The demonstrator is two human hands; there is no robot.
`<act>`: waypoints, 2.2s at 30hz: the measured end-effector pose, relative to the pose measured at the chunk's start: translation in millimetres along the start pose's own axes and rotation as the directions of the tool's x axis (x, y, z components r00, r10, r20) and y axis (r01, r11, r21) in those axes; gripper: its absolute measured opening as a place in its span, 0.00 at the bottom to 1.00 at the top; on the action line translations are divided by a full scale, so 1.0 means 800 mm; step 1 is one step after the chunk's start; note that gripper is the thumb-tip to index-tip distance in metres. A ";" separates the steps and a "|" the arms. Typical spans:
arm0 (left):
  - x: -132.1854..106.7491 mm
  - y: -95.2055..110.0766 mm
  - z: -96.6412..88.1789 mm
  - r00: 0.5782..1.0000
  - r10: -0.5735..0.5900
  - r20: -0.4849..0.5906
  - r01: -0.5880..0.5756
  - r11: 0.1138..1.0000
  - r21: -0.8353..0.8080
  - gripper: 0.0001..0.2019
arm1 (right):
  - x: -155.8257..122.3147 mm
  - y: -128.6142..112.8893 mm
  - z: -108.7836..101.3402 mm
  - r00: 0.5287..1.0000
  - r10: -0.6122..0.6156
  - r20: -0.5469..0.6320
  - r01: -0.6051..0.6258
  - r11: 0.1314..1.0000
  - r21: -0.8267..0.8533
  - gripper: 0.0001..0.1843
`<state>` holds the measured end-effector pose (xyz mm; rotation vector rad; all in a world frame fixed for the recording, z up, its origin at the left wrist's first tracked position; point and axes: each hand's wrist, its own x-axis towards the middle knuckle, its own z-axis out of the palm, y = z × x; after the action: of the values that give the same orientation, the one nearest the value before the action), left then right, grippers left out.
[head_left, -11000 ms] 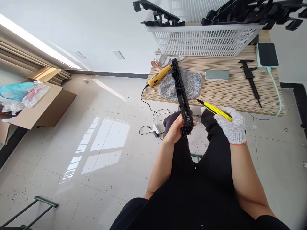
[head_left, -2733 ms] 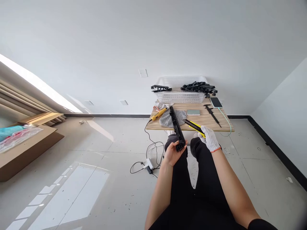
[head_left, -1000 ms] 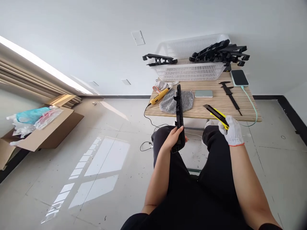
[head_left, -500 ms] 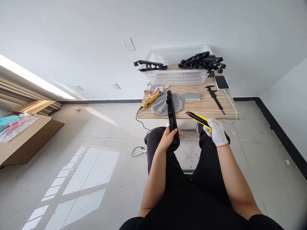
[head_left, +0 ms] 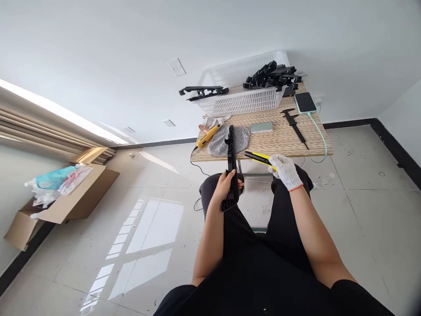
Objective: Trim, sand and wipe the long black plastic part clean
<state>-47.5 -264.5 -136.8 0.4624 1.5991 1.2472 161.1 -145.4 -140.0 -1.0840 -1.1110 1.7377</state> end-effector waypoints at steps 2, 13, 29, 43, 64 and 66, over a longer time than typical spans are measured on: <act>0.003 0.001 -0.002 1.000 -0.008 -0.015 0.008 1.000 0.001 0.20 | 0.004 0.003 0.006 1.000 0.017 0.013 -0.017 1.000 -0.012 0.23; 0.042 -0.002 0.007 0.998 0.061 0.027 -0.058 0.993 -0.101 0.18 | -0.001 0.008 0.031 0.994 0.092 -0.063 -0.092 0.996 -0.004 0.27; 0.049 0.004 0.027 0.998 0.051 0.035 -0.041 0.972 -0.232 0.23 | -0.003 0.036 0.031 0.952 0.029 -0.304 -0.015 0.999 0.049 0.24; 0.014 0.058 -0.019 0.979 0.190 -0.076 -0.197 0.977 -0.087 0.16 | 0.022 -0.001 0.091 0.962 -0.219 -0.165 0.220 0.975 -0.012 0.19; 0.094 0.074 0.039 0.994 0.061 -0.090 -0.075 0.983 -0.165 0.16 | 0.101 -0.064 -0.007 0.997 -0.033 -0.071 0.012 0.964 -0.266 0.19; 0.097 0.075 0.038 0.996 0.040 -0.076 -0.051 0.989 -0.141 0.17 | 0.097 -0.063 -0.015 0.998 -0.010 -0.061 -0.006 0.966 -0.260 0.21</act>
<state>-69.4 -165.6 -118.9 0.3679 1.5547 1.4172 155.5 -55.7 -114.0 -1.2848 -1.3271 1.5753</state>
